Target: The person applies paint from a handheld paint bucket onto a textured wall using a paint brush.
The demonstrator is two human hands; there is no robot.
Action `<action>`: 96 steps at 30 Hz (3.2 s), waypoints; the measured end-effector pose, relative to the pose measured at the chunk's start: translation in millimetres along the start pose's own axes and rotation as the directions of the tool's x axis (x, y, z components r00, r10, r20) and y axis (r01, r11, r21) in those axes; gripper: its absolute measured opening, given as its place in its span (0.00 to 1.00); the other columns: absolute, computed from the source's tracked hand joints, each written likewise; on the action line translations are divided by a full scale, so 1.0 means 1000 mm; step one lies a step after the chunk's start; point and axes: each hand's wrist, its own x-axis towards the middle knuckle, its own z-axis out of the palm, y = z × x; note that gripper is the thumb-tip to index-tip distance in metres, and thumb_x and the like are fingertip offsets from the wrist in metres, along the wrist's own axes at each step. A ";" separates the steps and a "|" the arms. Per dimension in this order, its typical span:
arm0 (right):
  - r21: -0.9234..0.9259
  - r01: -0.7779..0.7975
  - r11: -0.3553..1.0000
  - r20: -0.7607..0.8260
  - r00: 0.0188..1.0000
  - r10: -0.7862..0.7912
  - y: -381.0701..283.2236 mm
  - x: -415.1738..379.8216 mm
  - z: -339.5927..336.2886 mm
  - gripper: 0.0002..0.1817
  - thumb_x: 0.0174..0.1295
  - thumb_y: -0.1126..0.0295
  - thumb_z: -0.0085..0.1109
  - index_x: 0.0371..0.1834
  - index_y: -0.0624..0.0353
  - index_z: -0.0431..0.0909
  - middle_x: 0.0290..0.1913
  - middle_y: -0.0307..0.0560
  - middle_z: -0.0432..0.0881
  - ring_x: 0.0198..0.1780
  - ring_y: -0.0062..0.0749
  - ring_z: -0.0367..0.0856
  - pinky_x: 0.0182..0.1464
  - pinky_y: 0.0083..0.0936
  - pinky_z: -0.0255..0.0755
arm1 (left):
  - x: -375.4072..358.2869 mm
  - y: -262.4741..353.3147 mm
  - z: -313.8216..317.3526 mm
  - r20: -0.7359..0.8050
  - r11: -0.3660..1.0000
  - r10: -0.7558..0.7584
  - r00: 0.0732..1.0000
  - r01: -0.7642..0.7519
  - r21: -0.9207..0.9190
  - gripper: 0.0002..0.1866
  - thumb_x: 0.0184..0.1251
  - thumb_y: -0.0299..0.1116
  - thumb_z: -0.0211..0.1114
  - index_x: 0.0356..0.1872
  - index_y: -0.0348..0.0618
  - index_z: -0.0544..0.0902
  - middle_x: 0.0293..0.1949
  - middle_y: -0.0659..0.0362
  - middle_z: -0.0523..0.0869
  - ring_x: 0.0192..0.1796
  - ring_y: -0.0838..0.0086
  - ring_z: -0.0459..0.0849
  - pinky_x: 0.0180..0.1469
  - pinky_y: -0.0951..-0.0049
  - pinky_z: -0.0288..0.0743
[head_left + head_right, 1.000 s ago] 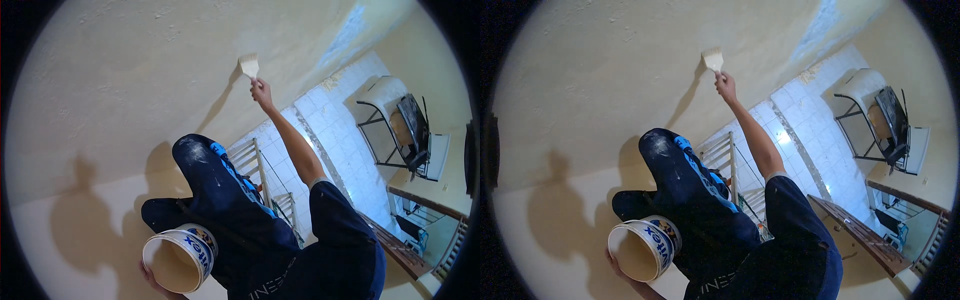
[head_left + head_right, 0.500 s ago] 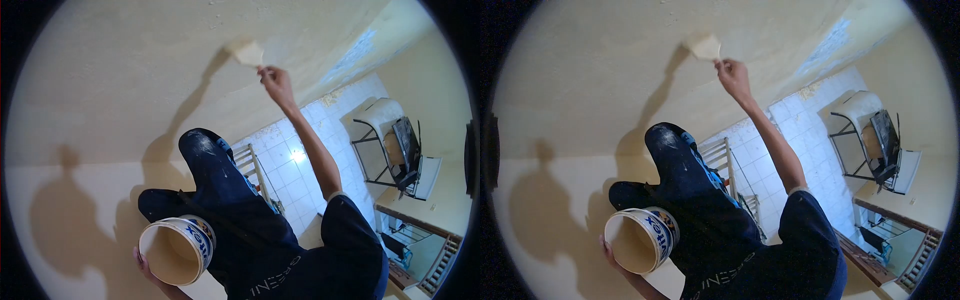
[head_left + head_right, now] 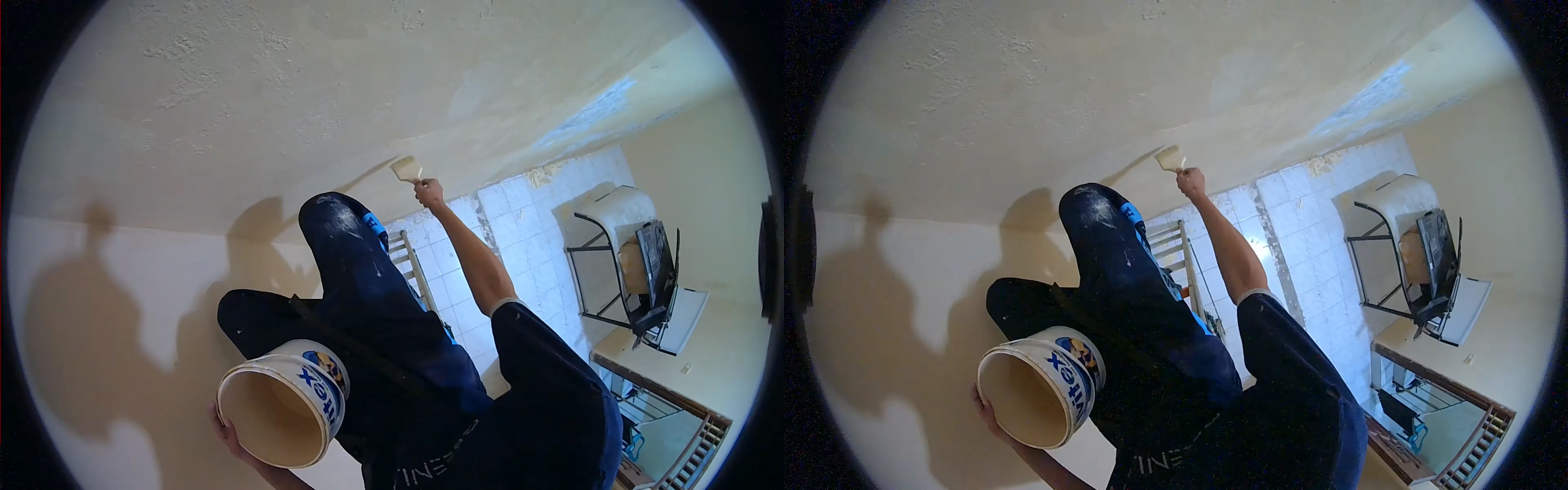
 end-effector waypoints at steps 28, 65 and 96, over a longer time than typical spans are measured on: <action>0.217 -0.163 0.962 -0.036 0.984 0.175 -0.040 0.002 -0.047 0.19 0.63 0.60 0.56 0.24 0.66 0.80 0.16 0.43 0.76 0.14 0.23 0.71 0.14 0.23 0.63 | 0.008 0.009 -0.005 0.088 0.872 -0.169 0.982 0.191 -0.452 0.25 0.74 0.42 0.50 0.66 0.38 0.65 0.60 0.45 0.75 0.56 0.57 0.81 0.57 0.61 0.79; 0.242 0.051 0.969 -0.345 0.938 0.037 -0.045 -0.015 -0.094 0.25 0.64 0.50 0.54 0.23 0.63 0.81 0.14 0.41 0.76 0.15 0.24 0.73 0.17 0.25 0.67 | 0.011 0.032 0.004 0.182 0.908 -0.089 0.979 0.154 -0.389 0.30 0.71 0.46 0.51 0.67 0.36 0.64 0.64 0.46 0.69 0.62 0.57 0.75 0.63 0.56 0.71; 0.825 -0.116 0.553 0.017 0.983 0.181 -0.042 -0.003 -0.057 0.22 0.67 0.51 0.54 0.24 0.57 0.69 0.16 0.34 0.66 0.12 0.16 0.58 0.12 0.17 0.51 | 0.015 0.014 -0.006 0.180 0.928 -0.020 0.983 0.085 -0.362 0.28 0.73 0.44 0.50 0.65 0.34 0.66 0.65 0.49 0.69 0.63 0.59 0.73 0.63 0.58 0.72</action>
